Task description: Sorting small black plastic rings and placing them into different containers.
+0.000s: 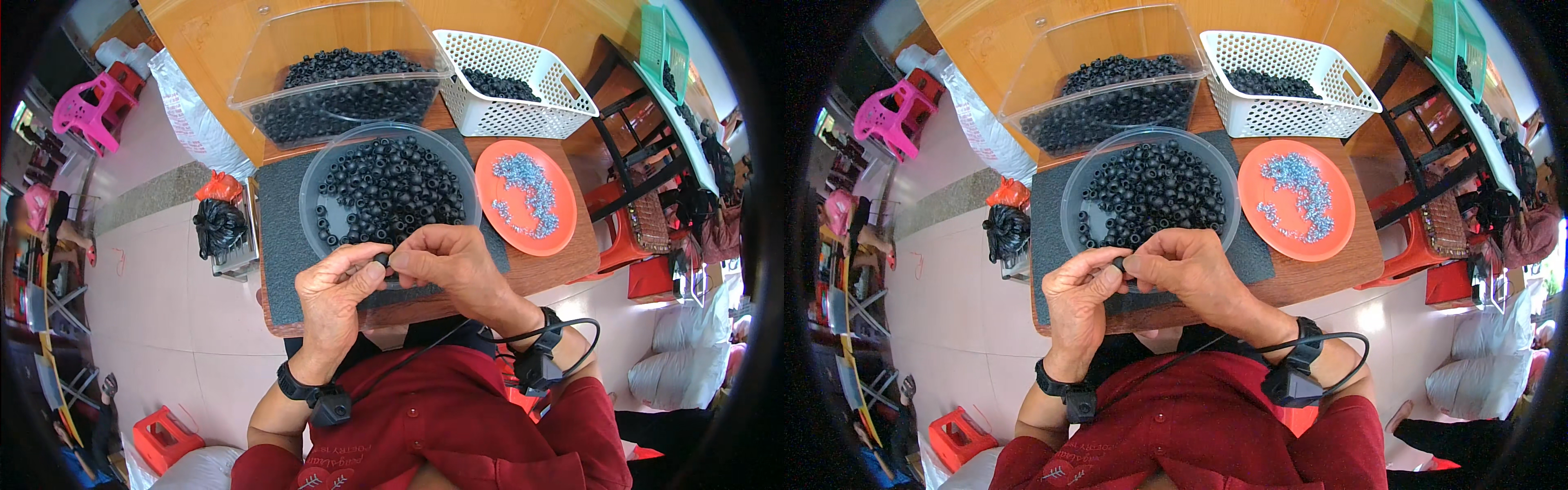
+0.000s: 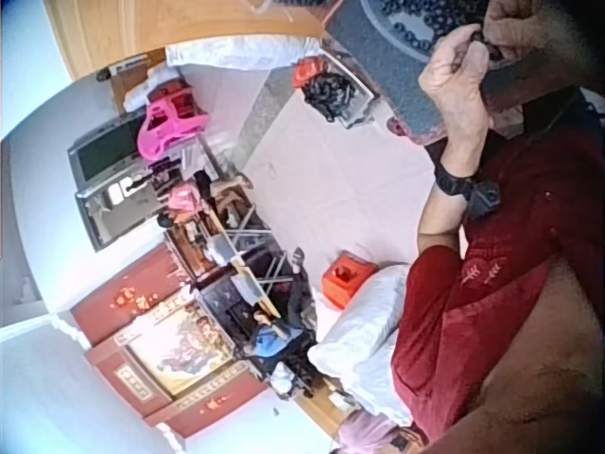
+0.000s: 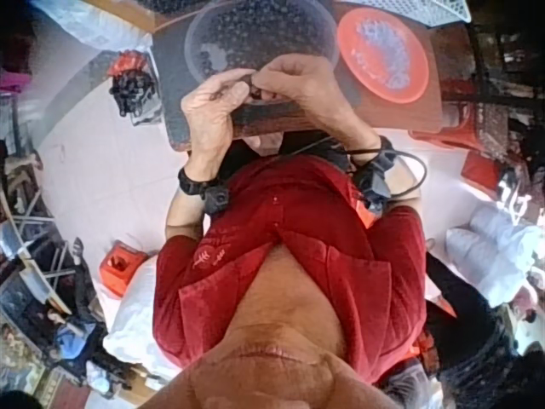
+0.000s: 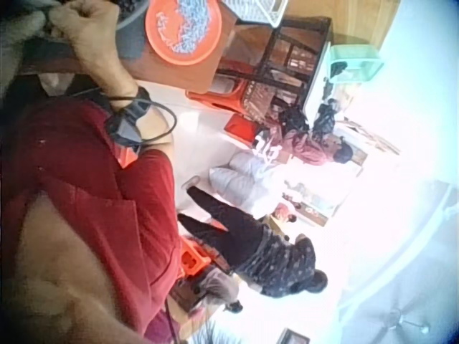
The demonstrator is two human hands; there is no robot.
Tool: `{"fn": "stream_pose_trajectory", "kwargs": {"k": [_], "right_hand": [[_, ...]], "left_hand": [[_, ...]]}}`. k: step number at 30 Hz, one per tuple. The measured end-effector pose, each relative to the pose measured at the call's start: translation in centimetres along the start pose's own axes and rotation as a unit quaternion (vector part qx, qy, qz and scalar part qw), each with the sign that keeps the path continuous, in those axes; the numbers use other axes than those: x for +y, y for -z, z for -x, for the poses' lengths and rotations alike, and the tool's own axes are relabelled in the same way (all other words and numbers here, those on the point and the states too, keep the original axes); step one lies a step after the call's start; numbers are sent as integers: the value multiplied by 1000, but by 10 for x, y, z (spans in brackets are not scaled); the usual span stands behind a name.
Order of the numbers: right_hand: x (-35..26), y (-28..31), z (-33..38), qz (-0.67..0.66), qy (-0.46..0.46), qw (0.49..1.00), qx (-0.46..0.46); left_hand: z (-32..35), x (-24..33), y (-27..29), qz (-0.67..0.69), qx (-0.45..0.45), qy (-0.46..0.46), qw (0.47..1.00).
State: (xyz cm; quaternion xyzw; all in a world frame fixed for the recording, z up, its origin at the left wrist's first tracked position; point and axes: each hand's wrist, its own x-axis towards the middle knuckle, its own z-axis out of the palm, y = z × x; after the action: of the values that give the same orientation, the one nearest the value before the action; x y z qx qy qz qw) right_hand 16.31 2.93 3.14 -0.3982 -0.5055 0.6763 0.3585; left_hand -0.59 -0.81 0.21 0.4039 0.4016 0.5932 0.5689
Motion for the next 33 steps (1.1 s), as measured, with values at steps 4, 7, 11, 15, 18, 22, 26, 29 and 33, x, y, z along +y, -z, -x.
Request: {"fn": "stream_pose_trajectory", "kwargs": {"k": [4,7,11,15,18,22,26,29,33], "right_hand": [[2,-4,-1,30,32,999,14],[0,-8,0,46,51,997,20],[-2,-8,-2,85,48,995,33],[0,-10,-8,75,37,996,37],[-2,-10,-11,71,26,997,14],[0,-8,-17,70,-7,997,-28],[0,-12,-24,92,19,995,-27],[0,-12,-40,186,102,977,13],[9,-10,-82,435,350,826,74]], "left_hand": [[2,0,-2,29,3,7,1000],[2,-2,-2,52,2,11,999],[1,-2,-1,73,3,23,997],[-1,-1,-2,63,6,15,998],[-1,-2,1,56,4,10,998],[1,-1,7,60,-6,17,998],[2,-2,14,86,-3,13,996],[2,0,23,91,7,12,996],[1,2,31,99,51,23,994]]}}
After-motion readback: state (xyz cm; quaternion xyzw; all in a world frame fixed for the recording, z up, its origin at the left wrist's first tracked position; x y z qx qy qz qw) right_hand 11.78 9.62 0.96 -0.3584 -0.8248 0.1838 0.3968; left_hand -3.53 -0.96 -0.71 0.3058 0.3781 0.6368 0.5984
